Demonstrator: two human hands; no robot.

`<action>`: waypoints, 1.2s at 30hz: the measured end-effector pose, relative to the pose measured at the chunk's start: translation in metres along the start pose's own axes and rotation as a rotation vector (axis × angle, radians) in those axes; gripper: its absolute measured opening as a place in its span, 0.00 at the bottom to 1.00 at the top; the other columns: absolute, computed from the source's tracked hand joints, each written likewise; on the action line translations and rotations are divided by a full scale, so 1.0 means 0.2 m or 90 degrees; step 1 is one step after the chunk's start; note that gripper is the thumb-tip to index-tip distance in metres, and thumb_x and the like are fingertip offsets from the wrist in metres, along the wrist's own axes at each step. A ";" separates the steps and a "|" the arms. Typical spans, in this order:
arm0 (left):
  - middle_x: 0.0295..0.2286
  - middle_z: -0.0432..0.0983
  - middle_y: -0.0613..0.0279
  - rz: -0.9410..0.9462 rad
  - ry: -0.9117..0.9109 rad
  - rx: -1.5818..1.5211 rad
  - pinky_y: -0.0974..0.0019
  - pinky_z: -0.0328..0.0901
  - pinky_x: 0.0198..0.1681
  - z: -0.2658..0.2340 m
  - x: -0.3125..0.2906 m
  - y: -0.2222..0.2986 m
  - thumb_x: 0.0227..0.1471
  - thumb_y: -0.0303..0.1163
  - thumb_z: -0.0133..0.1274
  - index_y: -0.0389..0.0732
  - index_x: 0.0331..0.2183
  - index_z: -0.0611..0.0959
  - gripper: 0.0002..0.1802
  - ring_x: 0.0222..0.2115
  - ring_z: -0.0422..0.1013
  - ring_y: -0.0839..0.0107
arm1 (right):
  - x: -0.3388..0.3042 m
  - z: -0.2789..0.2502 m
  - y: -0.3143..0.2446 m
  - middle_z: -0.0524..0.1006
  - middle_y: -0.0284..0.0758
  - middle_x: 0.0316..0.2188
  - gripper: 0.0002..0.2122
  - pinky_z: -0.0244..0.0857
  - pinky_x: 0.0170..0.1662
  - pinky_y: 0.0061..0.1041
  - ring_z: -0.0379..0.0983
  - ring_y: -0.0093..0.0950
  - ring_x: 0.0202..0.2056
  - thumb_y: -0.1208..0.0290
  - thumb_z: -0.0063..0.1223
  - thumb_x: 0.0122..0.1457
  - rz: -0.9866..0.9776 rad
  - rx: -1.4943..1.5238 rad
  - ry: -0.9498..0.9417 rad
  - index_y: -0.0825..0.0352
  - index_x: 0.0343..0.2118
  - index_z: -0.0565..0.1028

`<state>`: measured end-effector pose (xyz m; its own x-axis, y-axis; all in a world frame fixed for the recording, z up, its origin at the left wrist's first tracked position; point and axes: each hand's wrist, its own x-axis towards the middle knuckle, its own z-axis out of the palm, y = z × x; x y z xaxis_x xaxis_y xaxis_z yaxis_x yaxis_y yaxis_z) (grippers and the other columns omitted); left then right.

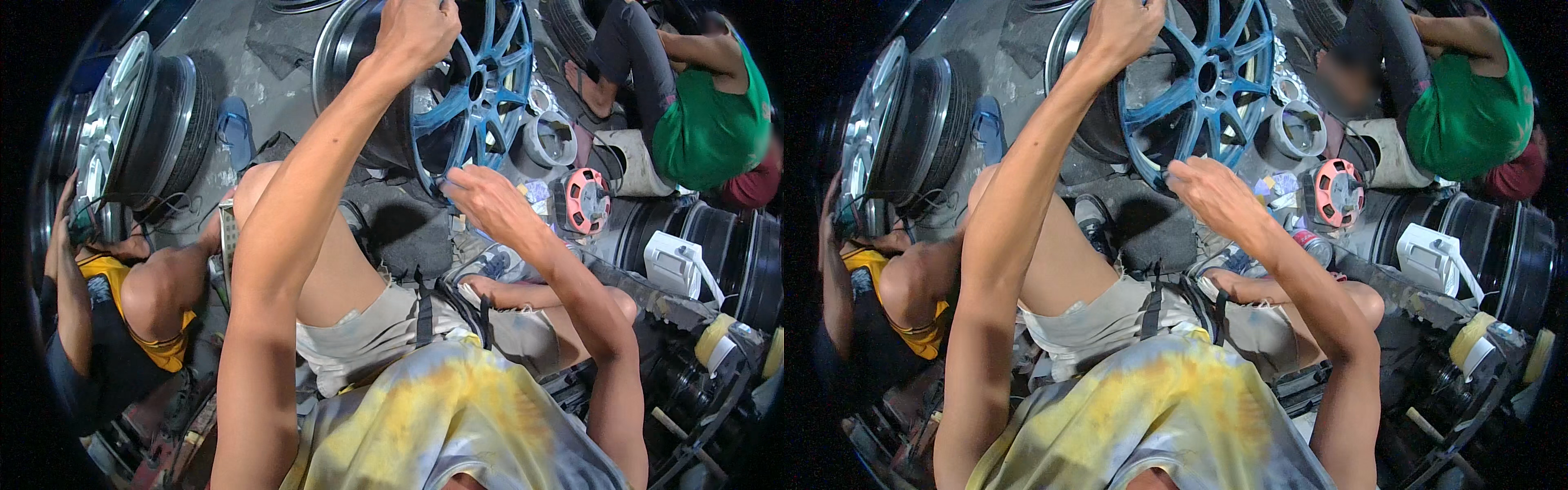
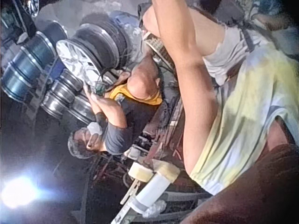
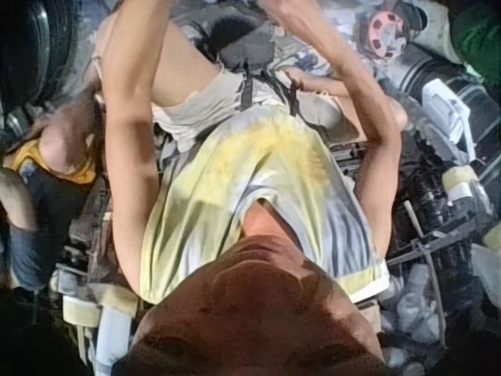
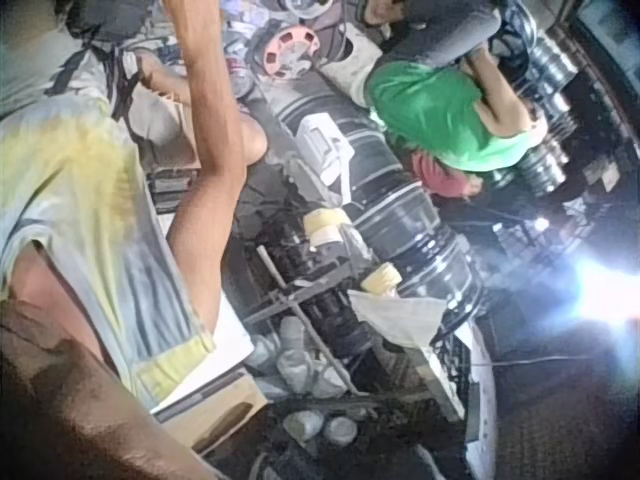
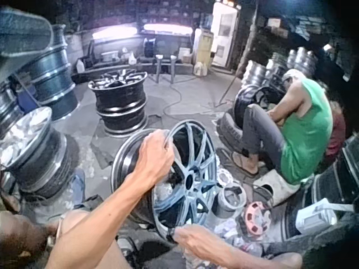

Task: The person sits on the floor and sands a blue car wheel rim using a sanding block. They rotate the rim to access different areas and continue sanding the spokes and edges.

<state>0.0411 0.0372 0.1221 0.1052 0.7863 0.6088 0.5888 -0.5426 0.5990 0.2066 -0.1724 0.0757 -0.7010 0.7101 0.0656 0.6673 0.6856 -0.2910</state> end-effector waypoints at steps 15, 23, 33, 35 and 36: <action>0.31 0.77 0.35 -0.041 -0.028 -0.024 0.40 0.66 0.43 -0.02 0.02 0.09 0.57 0.30 0.48 0.32 0.30 0.80 0.11 0.38 0.72 0.35 | 0.01 0.09 -0.09 0.71 0.43 0.34 0.03 0.69 0.42 0.40 0.74 0.44 0.38 0.77 0.55 0.58 0.228 0.163 0.118 0.72 0.32 0.77; 0.31 0.77 0.36 -0.071 -0.020 -0.013 0.40 0.66 0.43 -0.01 0.01 0.10 0.57 0.30 0.48 0.33 0.32 0.80 0.10 0.39 0.72 0.35 | -0.01 0.16 -0.18 0.70 0.43 0.30 0.03 0.65 0.37 0.42 0.72 0.46 0.34 0.78 0.55 0.59 0.278 0.213 0.262 0.72 0.34 0.78; 0.33 0.77 0.35 -0.064 0.004 0.006 0.41 0.66 0.43 0.01 0.01 0.11 0.57 0.31 0.50 0.32 0.32 0.81 0.11 0.39 0.72 0.36 | -0.02 0.09 -0.07 0.70 0.34 0.32 0.04 0.61 0.39 0.32 0.68 0.32 0.37 0.73 0.57 0.54 0.128 -0.115 0.152 0.65 0.31 0.79; 0.32 0.77 0.35 -0.075 -0.027 0.009 0.41 0.67 0.43 0.00 0.02 0.12 0.57 0.31 0.50 0.32 0.31 0.81 0.11 0.38 0.73 0.36 | -0.06 0.12 -0.12 0.68 0.34 0.30 0.04 0.59 0.38 0.32 0.67 0.32 0.35 0.73 0.59 0.53 0.077 -0.120 0.152 0.64 0.31 0.79; 0.31 0.78 0.35 -0.067 -0.016 0.028 0.41 0.68 0.43 0.01 0.02 0.10 0.57 0.31 0.50 0.32 0.30 0.81 0.11 0.38 0.74 0.36 | -0.08 0.11 -0.13 0.71 0.32 0.33 0.04 0.61 0.40 0.32 0.69 0.30 0.39 0.73 0.56 0.53 0.068 -0.111 0.141 0.65 0.30 0.79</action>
<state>0.0546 0.0310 0.1352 0.0613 0.8455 0.5305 0.6324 -0.4441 0.6347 0.1945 -0.2048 0.0606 -0.5656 0.7840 0.2559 0.7807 0.6090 -0.1400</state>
